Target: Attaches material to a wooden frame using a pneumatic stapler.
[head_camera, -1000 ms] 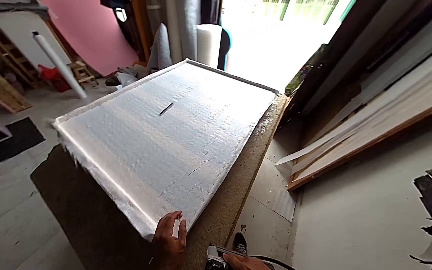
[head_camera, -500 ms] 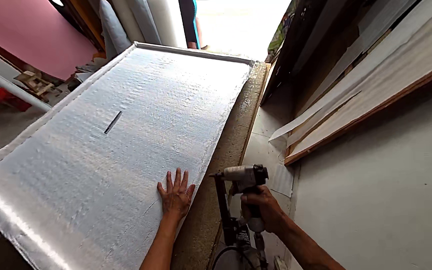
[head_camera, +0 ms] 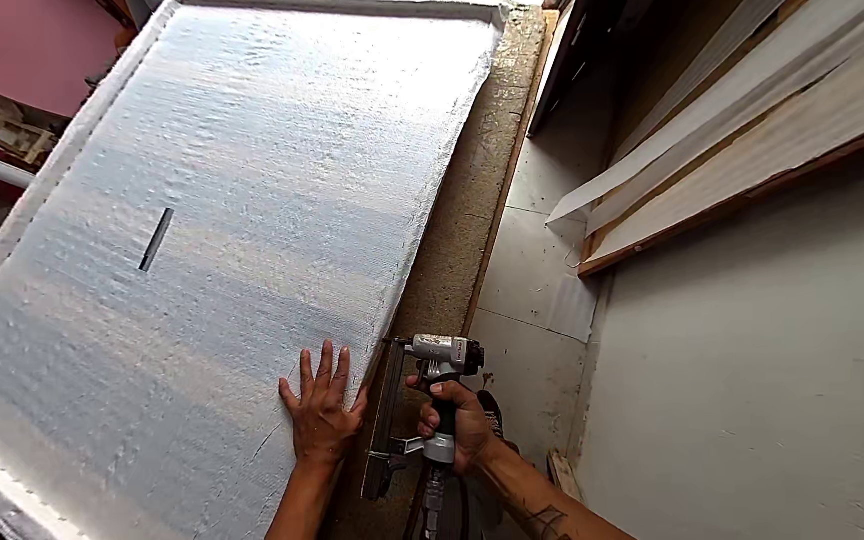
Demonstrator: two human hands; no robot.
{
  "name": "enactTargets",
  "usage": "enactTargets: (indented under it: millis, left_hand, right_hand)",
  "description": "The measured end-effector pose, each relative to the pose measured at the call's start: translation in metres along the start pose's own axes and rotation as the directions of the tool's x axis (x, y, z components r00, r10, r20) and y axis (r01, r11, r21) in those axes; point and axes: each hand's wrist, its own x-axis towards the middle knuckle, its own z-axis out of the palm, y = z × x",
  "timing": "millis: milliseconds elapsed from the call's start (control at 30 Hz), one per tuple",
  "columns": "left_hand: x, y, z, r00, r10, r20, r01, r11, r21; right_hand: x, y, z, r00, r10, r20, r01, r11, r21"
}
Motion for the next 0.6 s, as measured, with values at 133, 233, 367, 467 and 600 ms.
enactTargets:
  millis: [133, 233, 367, 467, 600]
  left_hand:
    - [0.001, 0.000, -0.001, 1.000, 0.006, 0.007, -0.006, 1.000, -0.004]
    - [0.001, 0.001, -0.002, 1.000, -0.001, 0.001, 0.001, 1.000, -0.012]
    - [0.001, 0.000, 0.000, 1.000, 0.008, -0.011, -0.008, 1.000, 0.004]
    - [0.006, 0.002, -0.001, 1.000, -0.011, -0.026, 0.008, 0.995, -0.098]
    - [0.059, 0.025, -0.010, 0.991, 0.016, -0.134, -0.056, 0.952, -0.300]
  right_hand:
    - [0.001, 0.005, 0.011, 0.997, 0.001, -0.082, -0.003, 1.000, -0.018]
    - [0.000, 0.007, 0.013, 0.998, -0.003, -0.065, 0.003, 1.000, 0.001]
    - [0.000, -0.002, 0.015, 0.996, -0.050, -0.078, 0.049, 0.999, -0.021]
    - [0.000, -0.034, 0.013, 0.987, -0.156, -0.034, 0.155, 0.988, -0.024]
    - [0.006, -0.101, 0.017, 0.961, -0.277, -0.009, 0.277, 0.960, -0.031]
